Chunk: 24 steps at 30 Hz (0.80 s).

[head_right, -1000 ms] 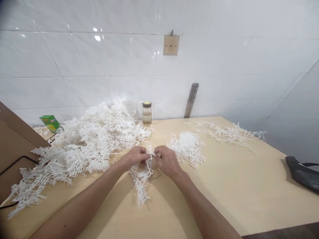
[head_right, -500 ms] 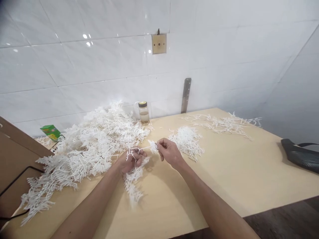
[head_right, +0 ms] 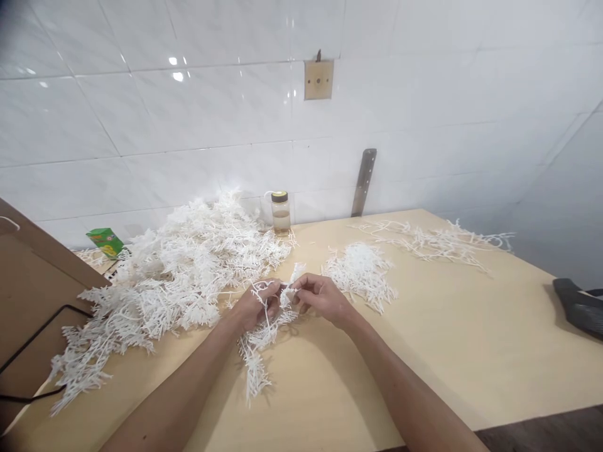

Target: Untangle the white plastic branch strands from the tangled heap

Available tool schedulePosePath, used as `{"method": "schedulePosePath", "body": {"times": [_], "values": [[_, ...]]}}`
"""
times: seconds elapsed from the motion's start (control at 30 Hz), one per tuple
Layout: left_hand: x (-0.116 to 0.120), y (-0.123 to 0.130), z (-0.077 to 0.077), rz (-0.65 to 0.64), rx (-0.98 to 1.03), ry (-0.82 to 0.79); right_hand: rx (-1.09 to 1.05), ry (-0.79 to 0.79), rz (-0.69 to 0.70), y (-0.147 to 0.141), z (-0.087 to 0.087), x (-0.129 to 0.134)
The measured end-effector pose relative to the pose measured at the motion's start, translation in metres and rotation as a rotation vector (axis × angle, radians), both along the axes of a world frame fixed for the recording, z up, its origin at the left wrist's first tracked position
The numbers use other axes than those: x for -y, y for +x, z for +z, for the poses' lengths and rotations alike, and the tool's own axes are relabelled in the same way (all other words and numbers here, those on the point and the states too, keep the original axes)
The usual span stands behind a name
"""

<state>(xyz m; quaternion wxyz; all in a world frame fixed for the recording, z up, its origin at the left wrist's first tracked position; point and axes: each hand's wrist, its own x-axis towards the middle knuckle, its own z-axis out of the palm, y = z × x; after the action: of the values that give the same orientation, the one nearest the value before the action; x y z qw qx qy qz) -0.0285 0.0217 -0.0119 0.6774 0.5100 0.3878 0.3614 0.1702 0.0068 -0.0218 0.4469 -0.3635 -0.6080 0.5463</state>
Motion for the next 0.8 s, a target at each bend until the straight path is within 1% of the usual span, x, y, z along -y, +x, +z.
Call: {"method": "schedulePosePath", "body": {"times": [0.17,0.23,0.33,0.4,0.47,0.53,0.67,0.8], "values": [[0.009,0.005,0.007,0.064,-0.031,0.002,0.150,0.006,-0.015,-0.002,0.001,0.003],[0.012,0.007,0.006,0.089,-0.036,0.017,0.177,0.007,-0.002,-0.003,0.005,0.007],[0.014,0.012,0.001,0.177,-0.047,0.056,0.186,0.031,0.026,-0.005,0.010,0.011],[0.014,0.014,0.000,0.222,-0.047,0.088,0.182,0.049,0.016,-0.006,0.011,0.011],[0.013,0.015,-0.001,0.239,-0.039,0.099,0.172,0.051,-0.014,-0.006,0.010,0.010],[0.012,0.014,-0.001,0.232,-0.026,0.086,0.162,0.038,-0.046,-0.006,0.007,0.008],[0.008,0.008,-0.003,0.141,-0.013,0.015,0.174,0.024,-0.149,-0.005,0.003,0.006],[0.007,0.003,-0.002,0.073,-0.008,-0.019,0.224,0.073,-0.243,-0.004,0.002,0.005]]}}
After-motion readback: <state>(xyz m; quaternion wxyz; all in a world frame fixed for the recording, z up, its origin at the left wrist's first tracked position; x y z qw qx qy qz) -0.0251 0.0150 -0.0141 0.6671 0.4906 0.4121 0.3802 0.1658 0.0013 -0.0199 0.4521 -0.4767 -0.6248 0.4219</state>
